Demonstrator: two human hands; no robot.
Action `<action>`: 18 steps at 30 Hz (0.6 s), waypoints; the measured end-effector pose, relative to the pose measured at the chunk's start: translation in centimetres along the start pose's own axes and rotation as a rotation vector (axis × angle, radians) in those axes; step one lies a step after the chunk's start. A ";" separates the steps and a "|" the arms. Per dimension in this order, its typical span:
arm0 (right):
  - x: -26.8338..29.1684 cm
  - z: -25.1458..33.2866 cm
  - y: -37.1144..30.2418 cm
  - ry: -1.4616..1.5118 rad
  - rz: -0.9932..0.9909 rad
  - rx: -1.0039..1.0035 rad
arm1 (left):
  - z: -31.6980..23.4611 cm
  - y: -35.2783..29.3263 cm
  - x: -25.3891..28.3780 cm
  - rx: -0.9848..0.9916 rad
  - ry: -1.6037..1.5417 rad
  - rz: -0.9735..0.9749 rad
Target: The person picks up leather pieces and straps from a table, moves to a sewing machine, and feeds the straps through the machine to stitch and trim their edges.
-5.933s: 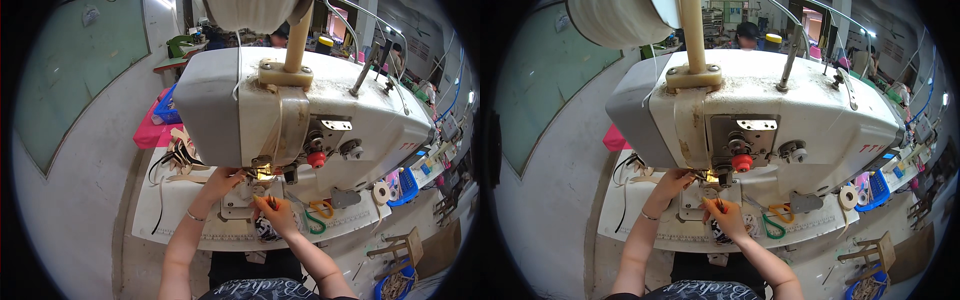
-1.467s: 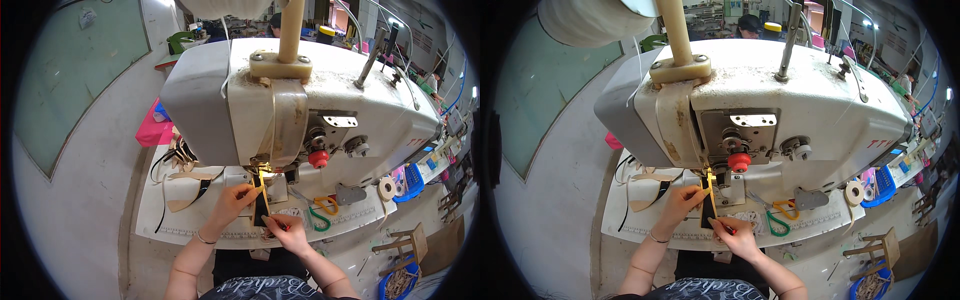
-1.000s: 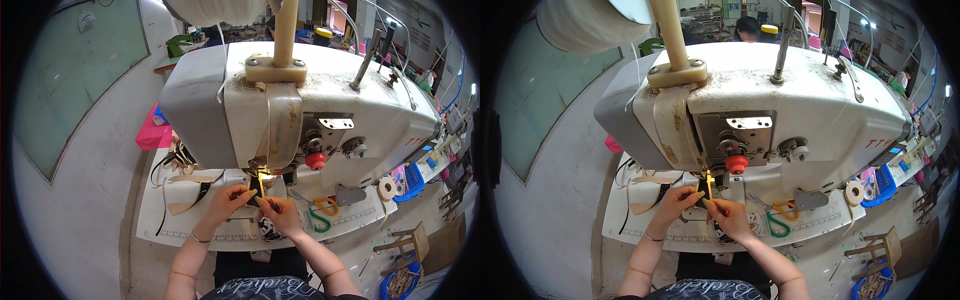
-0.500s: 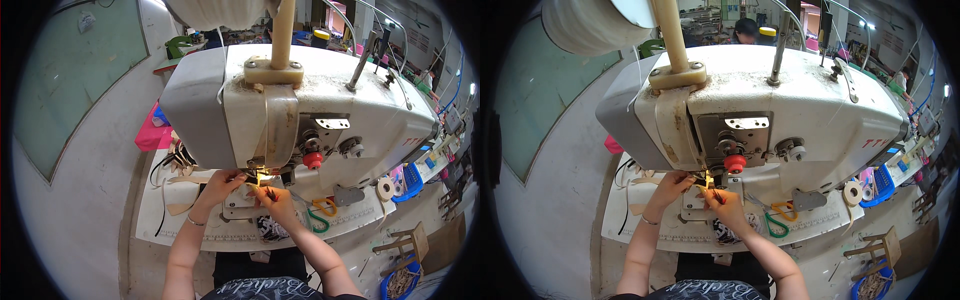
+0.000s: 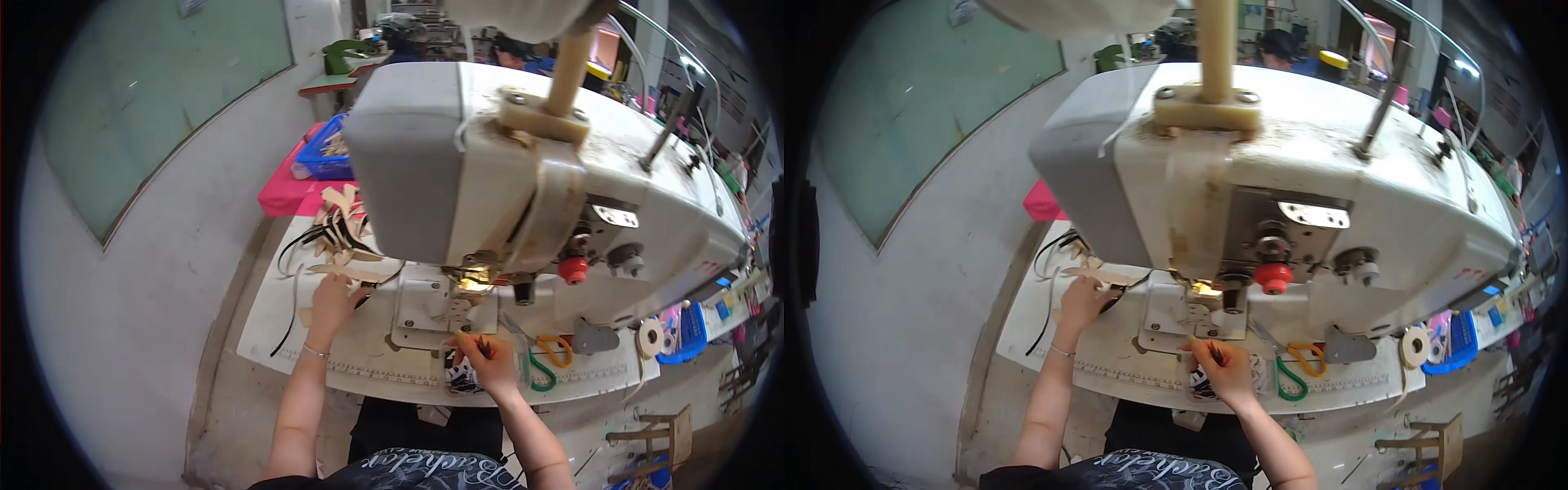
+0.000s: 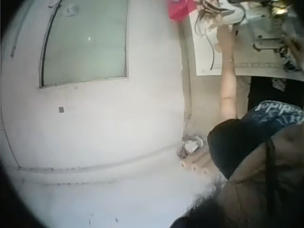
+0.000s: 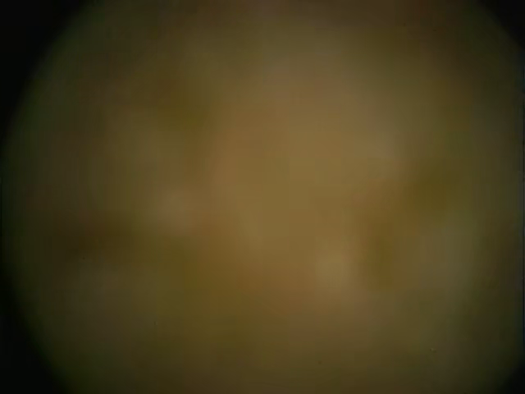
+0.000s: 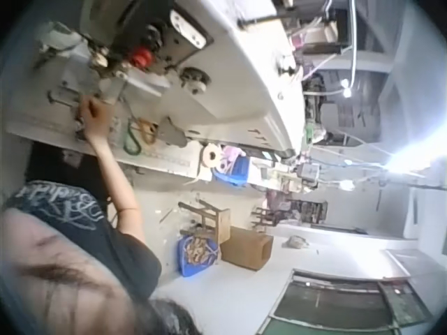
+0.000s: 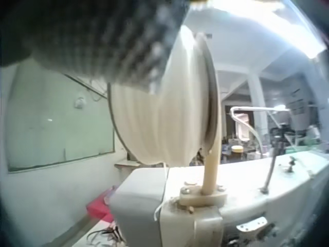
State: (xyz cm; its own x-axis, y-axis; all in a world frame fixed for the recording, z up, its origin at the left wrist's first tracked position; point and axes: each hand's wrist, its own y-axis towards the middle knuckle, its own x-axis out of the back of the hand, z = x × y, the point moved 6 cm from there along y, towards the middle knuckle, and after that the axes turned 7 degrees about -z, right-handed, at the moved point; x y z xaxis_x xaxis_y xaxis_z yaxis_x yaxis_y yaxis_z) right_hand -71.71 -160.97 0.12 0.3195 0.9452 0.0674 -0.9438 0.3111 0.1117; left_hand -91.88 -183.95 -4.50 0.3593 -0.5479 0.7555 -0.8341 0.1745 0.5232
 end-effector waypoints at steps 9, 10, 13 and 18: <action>-2.6 -0.5 0.2 -0.202 0.013 0.074 | -5.3 -1.7 2.5 0.141 -0.438 0.230; -2.9 0.4 0.2 -0.211 -0.028 0.198 | -7.7 -2.6 2.8 0.194 -0.783 0.383; -2.5 1.1 -0.6 -0.252 0.067 0.101 | -14.1 -4.9 4.2 0.330 -1.236 0.594; -2.0 -0.8 -2.2 -0.038 0.139 -0.120 | -16.7 -5.1 2.3 0.358 -1.256 0.629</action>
State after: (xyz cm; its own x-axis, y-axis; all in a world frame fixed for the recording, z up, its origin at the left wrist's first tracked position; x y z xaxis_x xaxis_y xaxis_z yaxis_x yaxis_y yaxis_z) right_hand -70.34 -163.44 -1.08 0.1859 0.9762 0.1119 -0.9817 0.1892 -0.0200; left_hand -79.79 -172.41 1.13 -0.5392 -0.8340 -0.1174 -0.8379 0.5453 -0.0254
